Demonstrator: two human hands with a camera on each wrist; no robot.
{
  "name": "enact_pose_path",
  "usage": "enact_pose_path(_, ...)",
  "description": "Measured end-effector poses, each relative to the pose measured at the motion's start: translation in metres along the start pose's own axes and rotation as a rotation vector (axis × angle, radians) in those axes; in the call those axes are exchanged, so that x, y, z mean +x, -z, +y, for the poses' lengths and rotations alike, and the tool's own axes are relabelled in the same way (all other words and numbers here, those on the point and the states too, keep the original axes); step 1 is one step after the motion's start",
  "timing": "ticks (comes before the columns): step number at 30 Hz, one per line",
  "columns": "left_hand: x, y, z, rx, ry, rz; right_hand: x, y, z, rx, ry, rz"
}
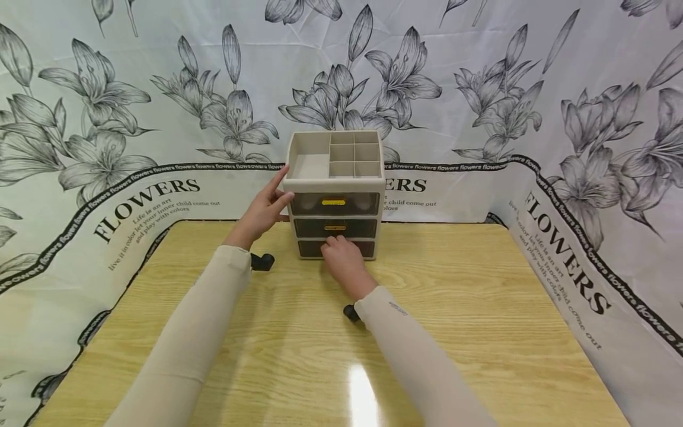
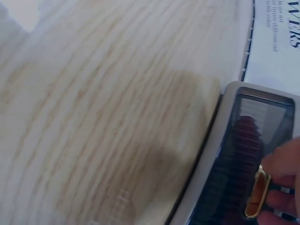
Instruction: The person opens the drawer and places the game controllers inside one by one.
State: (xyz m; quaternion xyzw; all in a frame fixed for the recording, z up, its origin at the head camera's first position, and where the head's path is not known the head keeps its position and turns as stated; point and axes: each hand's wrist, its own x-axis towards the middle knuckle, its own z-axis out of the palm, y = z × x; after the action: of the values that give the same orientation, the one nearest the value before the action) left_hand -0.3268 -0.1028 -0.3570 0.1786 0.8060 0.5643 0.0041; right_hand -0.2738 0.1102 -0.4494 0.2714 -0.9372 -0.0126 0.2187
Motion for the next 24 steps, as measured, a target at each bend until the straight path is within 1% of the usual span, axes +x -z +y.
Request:
enact_pose_path(6, -0.003, -0.001, 0.002, 0.029, 0.016, -0.009, -0.008, 0.015, 0.003, 0.123, -0.004, -0.073)
enact_pose_path(12, -0.007, -0.003, 0.007, 0.067, 0.014, -0.013, -0.018, 0.035, 0.01, 0.262, -0.085, -0.108)
enact_pose_path(16, -0.009, -0.005, 0.008, 0.167, -0.03, -0.02, -0.026, 0.05, 0.02, 0.307, -0.114, -0.137)
enact_pose_path(20, -0.015, -0.003, 0.007, 0.306, -0.095, -0.016, -0.034, 0.063, 0.032, 0.347, -0.143, -0.134)
enact_pose_path(23, -0.024, 0.001, 0.003, 0.396, -0.109, -0.005, -0.039, 0.071, 0.042, 0.377, -0.165, -0.124)
enact_pose_path(24, -0.028, 0.003, 0.002, 0.424, -0.097, -0.003, -0.042, 0.074, 0.046, 0.385, -0.173, -0.123)
